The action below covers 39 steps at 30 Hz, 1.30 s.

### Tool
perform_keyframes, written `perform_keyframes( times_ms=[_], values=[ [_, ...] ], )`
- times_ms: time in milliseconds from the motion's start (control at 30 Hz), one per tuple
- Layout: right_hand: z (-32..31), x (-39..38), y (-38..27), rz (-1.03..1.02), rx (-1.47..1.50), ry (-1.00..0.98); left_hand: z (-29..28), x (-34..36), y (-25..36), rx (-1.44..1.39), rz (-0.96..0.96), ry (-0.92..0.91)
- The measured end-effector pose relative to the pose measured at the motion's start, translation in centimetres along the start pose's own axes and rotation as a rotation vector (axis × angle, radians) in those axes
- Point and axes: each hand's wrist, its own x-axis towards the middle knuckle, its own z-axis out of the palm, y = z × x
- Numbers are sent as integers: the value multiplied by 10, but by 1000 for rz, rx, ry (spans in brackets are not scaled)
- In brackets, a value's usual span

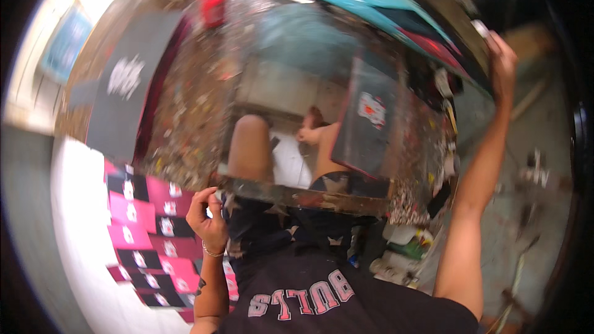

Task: The person performs screen printing on rectangular cards using a squeegee to apply red ink through a mesh screen. They repeatedly place cards under the screen, pull ink across, and stack the printed cards on the floor.

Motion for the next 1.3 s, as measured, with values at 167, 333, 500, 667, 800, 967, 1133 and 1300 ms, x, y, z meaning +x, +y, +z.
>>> perform_keyframes(
  times_ms=[167, 333, 500, 667, 800, 967, 1133, 1300],
  values=[
    [-3, -7, -50, -7, -67, 72, 148, 78, 50, 251, 602, -743],
    [15, 4, -68, 19, -60, 132, 210, 114, 26, 599, 807, -1069],
    [-14, -4, -77, 106, -113, 86, 241, 109, 37, 705, 918, -1190],
    [-13, 1, -74, 139, -101, 74, 243, 103, 37, 774, 878, -1183],
    [-13, 2, -72, 126, -96, 90, 242, 97, 34, 773, 886, -1140],
    [-13, 3, -71, 109, -98, 99, 244, 95, 34, 807, 908, -1136],
    [-10, 4, -67, 111, -86, 109, 245, 95, 35, 843, 921, -1138],
    [-10, 2, -73, 164, -106, 106, 244, 94, 35, 803, 879, -1125]
  ],
)
